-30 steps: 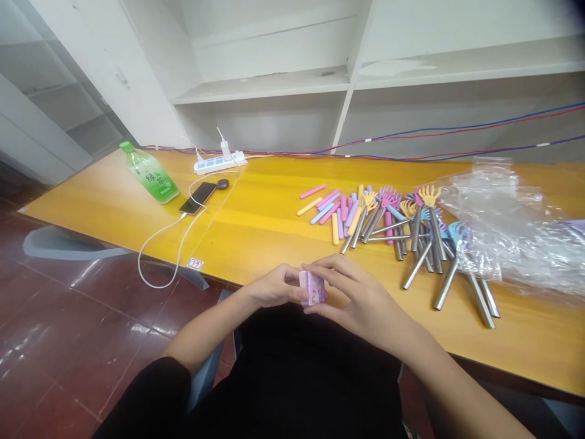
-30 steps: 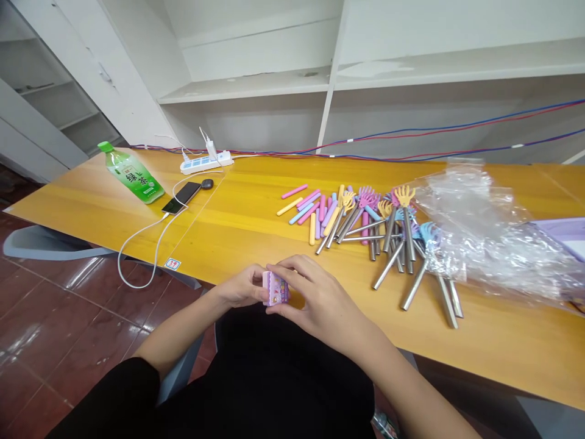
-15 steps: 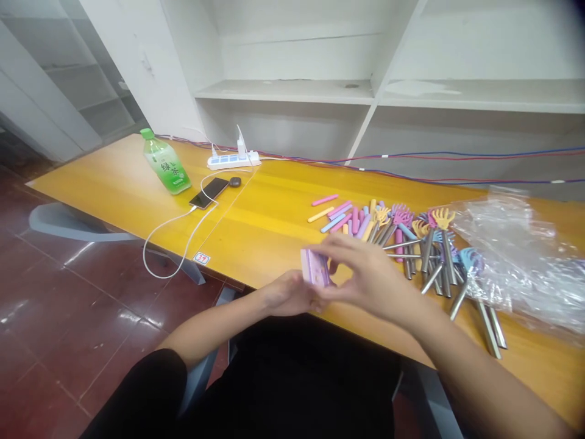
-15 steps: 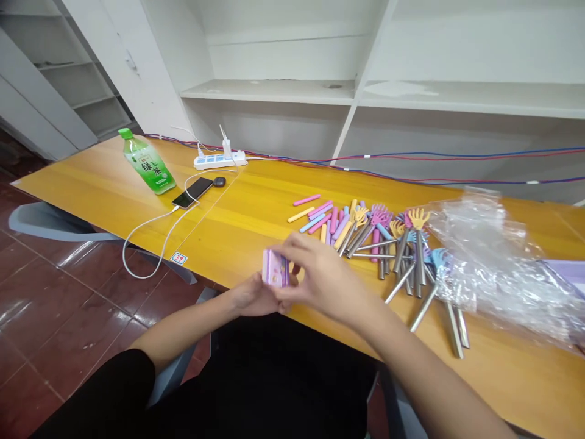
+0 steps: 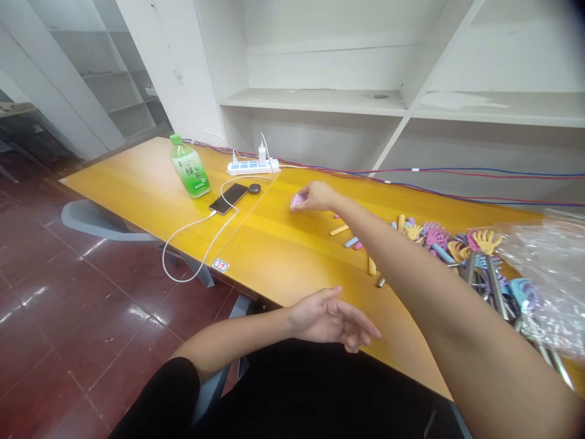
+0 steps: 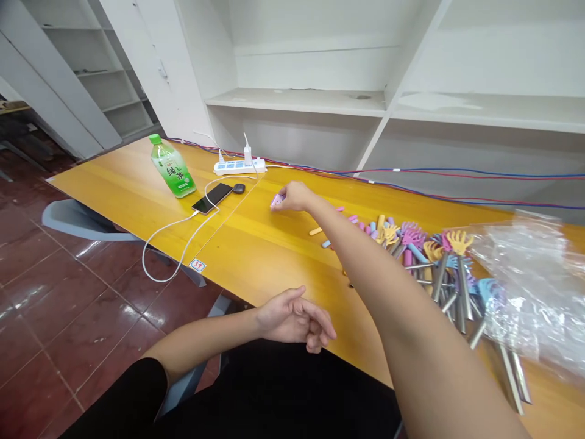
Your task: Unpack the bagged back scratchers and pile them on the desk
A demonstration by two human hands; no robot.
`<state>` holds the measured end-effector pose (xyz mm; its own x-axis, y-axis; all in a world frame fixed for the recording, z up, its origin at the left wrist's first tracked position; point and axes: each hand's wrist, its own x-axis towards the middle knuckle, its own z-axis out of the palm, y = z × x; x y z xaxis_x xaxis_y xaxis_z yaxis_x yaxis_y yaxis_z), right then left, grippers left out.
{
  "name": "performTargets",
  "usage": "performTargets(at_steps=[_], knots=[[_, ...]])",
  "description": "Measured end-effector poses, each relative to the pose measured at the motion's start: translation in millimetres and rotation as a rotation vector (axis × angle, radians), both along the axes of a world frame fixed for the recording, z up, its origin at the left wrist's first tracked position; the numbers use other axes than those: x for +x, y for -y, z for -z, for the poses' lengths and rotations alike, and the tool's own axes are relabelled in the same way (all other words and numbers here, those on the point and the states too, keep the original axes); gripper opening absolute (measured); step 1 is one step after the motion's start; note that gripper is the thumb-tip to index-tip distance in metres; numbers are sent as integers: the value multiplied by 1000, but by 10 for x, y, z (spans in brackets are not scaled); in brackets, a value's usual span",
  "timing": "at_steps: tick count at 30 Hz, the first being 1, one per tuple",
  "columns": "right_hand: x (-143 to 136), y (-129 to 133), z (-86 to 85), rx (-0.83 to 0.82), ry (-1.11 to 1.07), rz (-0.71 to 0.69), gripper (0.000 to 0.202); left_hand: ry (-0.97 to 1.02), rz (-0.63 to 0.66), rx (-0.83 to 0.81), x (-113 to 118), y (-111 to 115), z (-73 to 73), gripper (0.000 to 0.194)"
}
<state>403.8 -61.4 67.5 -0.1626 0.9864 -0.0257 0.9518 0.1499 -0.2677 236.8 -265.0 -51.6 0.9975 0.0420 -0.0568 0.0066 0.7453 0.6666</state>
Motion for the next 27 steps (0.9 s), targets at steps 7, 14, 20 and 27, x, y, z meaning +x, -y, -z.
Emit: performTargets(at_steps=[7,14,20,27], knots=[[-566,-224,261,1,-28,-85,50,63,112,95,-37,10,-41,78],[-829,-191,610,68,-23,-56,48,174,288,197,53,4,163,80],[-944,162,773,247,14,-25,78,310,329,288,67,6,206,74],[-1033,154,865,229,4,-205,84,311,328,331,43,11,185,79]])
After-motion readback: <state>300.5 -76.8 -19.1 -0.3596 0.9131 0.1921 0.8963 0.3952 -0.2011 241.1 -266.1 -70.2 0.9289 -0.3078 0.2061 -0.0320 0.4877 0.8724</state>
